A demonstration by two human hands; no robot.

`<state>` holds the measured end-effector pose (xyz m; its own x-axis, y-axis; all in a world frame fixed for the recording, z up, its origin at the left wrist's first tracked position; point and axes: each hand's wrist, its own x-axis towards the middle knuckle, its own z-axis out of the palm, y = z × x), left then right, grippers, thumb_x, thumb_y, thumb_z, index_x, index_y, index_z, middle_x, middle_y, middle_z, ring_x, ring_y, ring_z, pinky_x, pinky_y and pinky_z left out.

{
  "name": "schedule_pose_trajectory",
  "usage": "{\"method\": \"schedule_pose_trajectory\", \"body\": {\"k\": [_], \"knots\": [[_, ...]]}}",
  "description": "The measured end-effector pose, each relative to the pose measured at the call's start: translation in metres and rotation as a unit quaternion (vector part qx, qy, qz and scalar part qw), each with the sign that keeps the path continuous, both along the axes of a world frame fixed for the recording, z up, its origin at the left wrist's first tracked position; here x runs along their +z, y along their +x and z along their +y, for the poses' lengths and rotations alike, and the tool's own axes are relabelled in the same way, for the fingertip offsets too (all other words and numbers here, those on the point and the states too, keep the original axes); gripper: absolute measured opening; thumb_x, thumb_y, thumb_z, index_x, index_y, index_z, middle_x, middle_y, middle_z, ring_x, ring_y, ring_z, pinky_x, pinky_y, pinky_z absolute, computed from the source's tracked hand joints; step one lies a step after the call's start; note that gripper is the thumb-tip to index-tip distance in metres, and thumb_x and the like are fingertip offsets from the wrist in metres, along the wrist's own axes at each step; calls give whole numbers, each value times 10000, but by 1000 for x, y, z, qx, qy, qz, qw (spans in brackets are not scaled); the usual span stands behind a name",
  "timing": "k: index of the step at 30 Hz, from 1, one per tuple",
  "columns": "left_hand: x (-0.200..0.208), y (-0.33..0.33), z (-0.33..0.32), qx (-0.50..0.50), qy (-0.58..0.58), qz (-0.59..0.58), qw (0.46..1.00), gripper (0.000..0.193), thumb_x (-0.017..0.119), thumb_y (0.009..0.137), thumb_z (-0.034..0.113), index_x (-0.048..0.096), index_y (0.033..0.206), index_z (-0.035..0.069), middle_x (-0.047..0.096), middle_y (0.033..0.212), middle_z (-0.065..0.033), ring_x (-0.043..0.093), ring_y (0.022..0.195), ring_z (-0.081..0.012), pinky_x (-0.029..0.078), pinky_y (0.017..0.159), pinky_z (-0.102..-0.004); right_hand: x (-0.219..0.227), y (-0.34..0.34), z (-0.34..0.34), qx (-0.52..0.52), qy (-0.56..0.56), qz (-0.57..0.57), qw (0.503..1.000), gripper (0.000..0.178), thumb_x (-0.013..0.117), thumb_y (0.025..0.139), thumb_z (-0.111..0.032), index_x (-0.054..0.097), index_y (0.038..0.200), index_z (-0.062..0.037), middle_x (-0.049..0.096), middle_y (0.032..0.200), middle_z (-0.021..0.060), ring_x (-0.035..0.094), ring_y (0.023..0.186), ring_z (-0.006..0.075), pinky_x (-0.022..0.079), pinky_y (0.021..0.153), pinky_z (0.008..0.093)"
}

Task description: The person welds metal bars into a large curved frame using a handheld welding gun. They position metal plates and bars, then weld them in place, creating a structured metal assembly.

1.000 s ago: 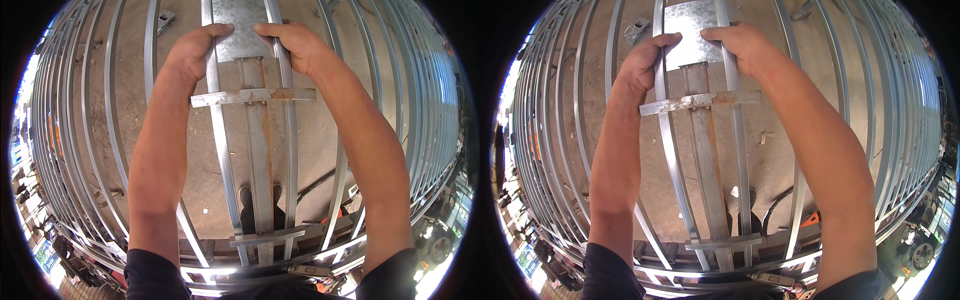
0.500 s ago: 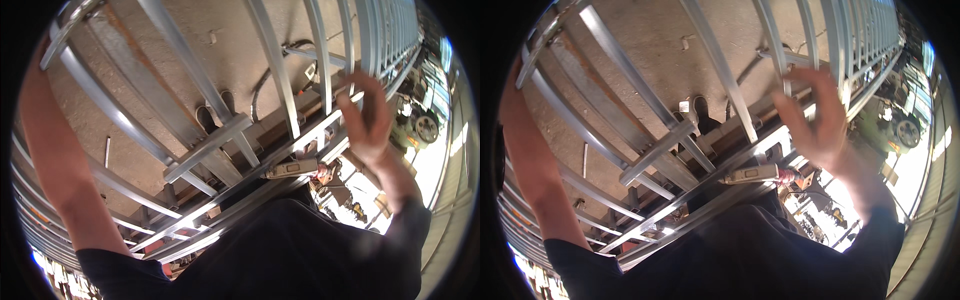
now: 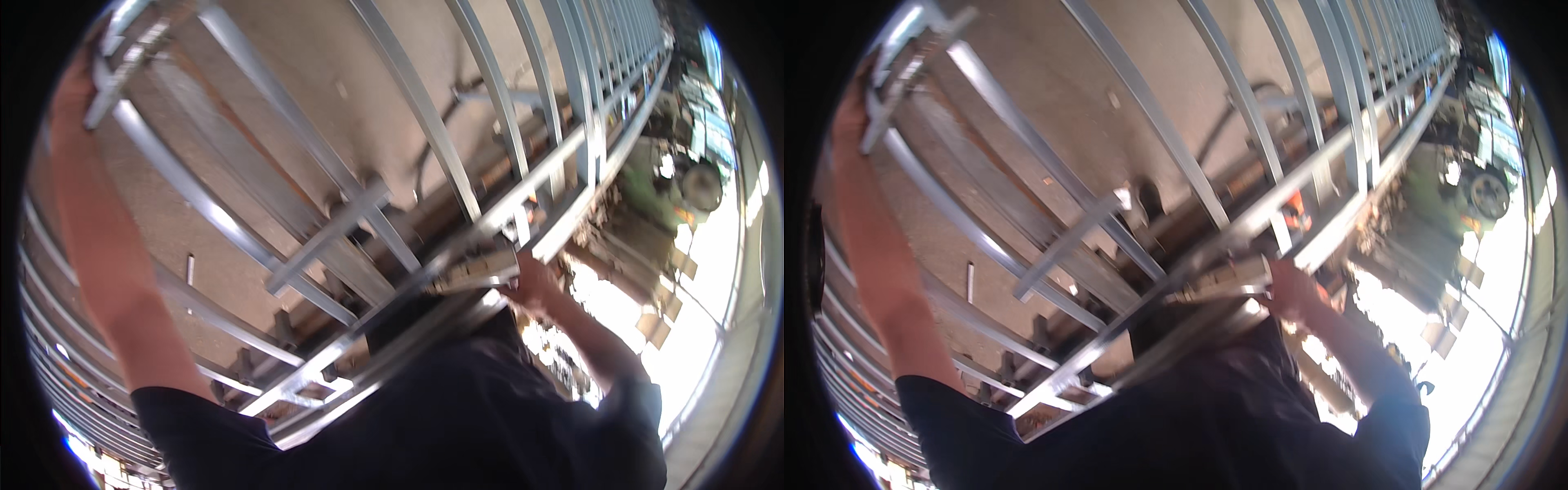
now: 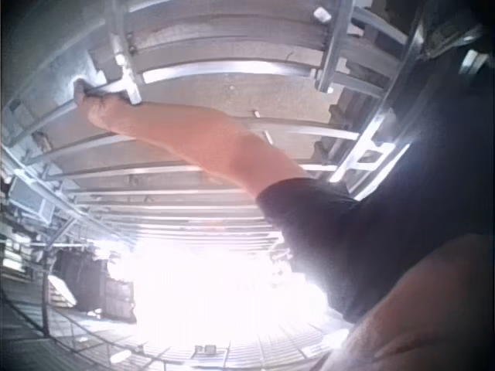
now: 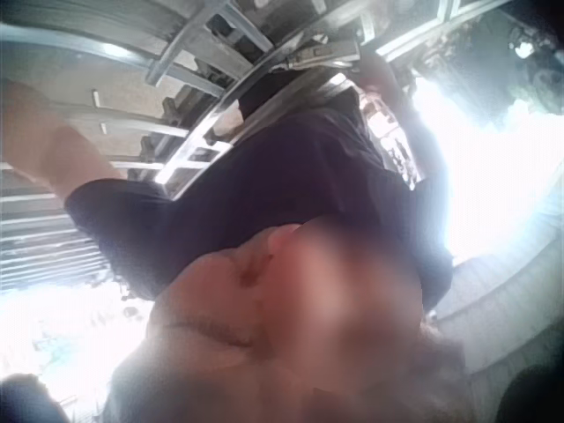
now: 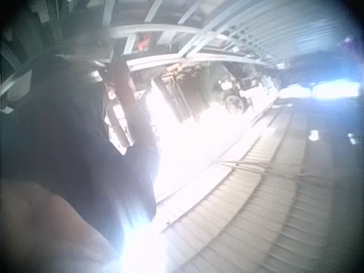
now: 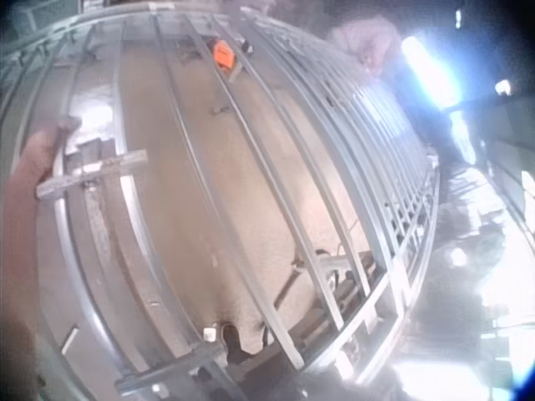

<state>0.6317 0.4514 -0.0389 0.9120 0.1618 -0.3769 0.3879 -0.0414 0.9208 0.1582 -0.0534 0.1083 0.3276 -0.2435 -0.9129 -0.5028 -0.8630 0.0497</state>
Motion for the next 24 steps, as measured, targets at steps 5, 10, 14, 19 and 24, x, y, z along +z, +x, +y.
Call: {"method": "schedule_pose_trajectory", "body": {"k": [5,10,14,19,24], "knots": [[-22,12,17,54,-138,13,989,428,722,972,245,685,1317,-6,714,1264,-82,671,1117,-212,571,967,-358,0,-39,-39,57,38,-12,998,574,869,792,-394,695,1283,-153,763,1138,132,735,1066,312,586,942,429],[-10,17,15,90,-240,33,966,327,750,932,135,731,1221,-17,741,1211,-123,681,1095,-224,575,974,-343,65,-59,-68,32,7,0,999,518,861,800,-362,710,1241,-137,768,1068,114,736,996,267,589,889,389],[-25,21,30,109,-215,-8,971,234,727,937,19,710,1151,-72,752,1135,-144,728,1033,-211,608,946,-292,147,9,-41,-30,-54,-121,991,477,842,821,-349,714,1216,-114,765,1032,110,732,941,247,593,844,372],[-14,21,16,124,-206,-19,970,232,746,928,45,734,1133,-64,758,1119,-144,722,1037,-220,587,948,-291,222,112,21,-41,-28,-310,950,430,818,849,-333,719,1185,-85,761,988,104,727,872,221,599,787,351],[-11,20,2,112,-236,23,965,318,826,873,127,760,1128,-52,758,1143,-124,660,1067,-219,511,969,-332,245,230,107,-26,102,-458,883,388,794,876,-318,724,1154,-57,757,943,99,722,803,196,604,731,330]]}}
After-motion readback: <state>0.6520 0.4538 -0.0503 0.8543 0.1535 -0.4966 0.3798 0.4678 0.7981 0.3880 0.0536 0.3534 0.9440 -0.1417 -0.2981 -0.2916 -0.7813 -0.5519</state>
